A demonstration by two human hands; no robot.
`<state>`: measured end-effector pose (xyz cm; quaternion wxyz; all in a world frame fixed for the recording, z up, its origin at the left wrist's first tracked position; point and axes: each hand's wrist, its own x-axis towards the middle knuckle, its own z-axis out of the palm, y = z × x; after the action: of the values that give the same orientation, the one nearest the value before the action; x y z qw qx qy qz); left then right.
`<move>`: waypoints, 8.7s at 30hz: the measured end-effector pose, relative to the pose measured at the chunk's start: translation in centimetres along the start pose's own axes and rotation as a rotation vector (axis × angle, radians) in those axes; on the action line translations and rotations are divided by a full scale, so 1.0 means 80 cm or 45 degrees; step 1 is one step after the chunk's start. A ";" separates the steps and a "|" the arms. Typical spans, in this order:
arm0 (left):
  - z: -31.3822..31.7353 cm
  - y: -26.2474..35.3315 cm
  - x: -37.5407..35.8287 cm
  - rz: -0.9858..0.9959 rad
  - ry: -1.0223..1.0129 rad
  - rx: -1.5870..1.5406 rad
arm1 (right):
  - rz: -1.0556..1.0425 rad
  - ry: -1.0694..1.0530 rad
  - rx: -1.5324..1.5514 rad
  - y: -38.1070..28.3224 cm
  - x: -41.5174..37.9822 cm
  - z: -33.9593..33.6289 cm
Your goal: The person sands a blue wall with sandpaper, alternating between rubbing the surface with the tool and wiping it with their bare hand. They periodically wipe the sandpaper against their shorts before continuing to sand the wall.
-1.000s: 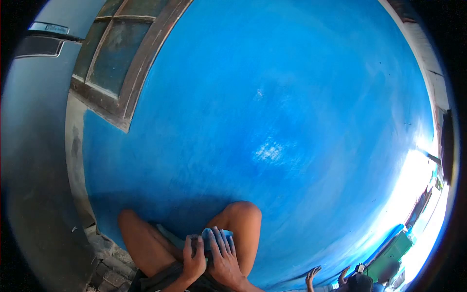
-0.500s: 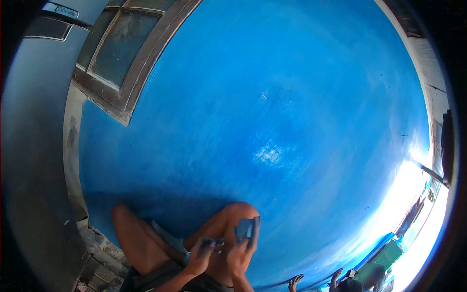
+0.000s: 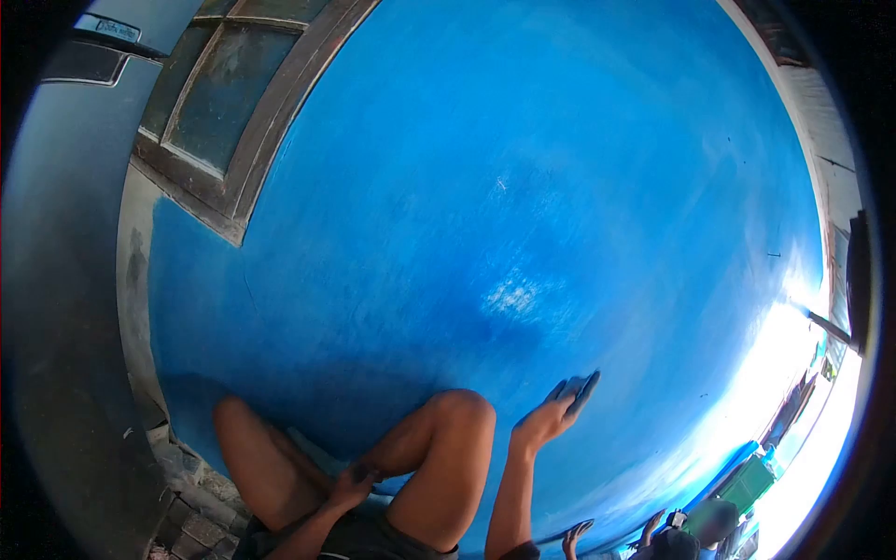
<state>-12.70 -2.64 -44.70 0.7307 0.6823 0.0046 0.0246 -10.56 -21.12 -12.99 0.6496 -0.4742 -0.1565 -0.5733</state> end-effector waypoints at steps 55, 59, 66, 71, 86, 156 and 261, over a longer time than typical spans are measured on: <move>-0.018 -0.037 -0.013 0.313 -0.816 0.402 | -1.249 -0.988 -1.389 0.091 0.094 0.115; -0.022 -0.069 0.000 0.251 -0.784 0.546 | -1.233 -0.621 -1.370 0.078 0.144 0.140; -0.027 -0.063 -0.003 0.128 -0.962 0.600 | -1.443 -1.544 -1.294 0.069 0.094 0.133; 0.016 -0.149 0.024 0.151 -0.835 0.668 | -1.262 -0.535 -1.314 0.079 0.146 0.140; -0.023 -0.083 0.009 -0.016 -0.961 0.479 | -1.214 -0.458 -1.228 0.054 0.171 0.206; -0.010 -0.031 0.000 -0.219 -1.010 0.998 | -1.255 -0.895 -1.466 0.094 0.124 0.046; -0.003 -0.016 0.002 -0.190 -1.046 1.170 | -1.113 -0.490 -1.386 0.031 0.217 0.229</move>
<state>-12.52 -2.47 -46.03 0.3039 0.8787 -0.2191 -0.2958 3.00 -17.16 8.07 -0.0064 -0.7171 -0.1358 -0.6836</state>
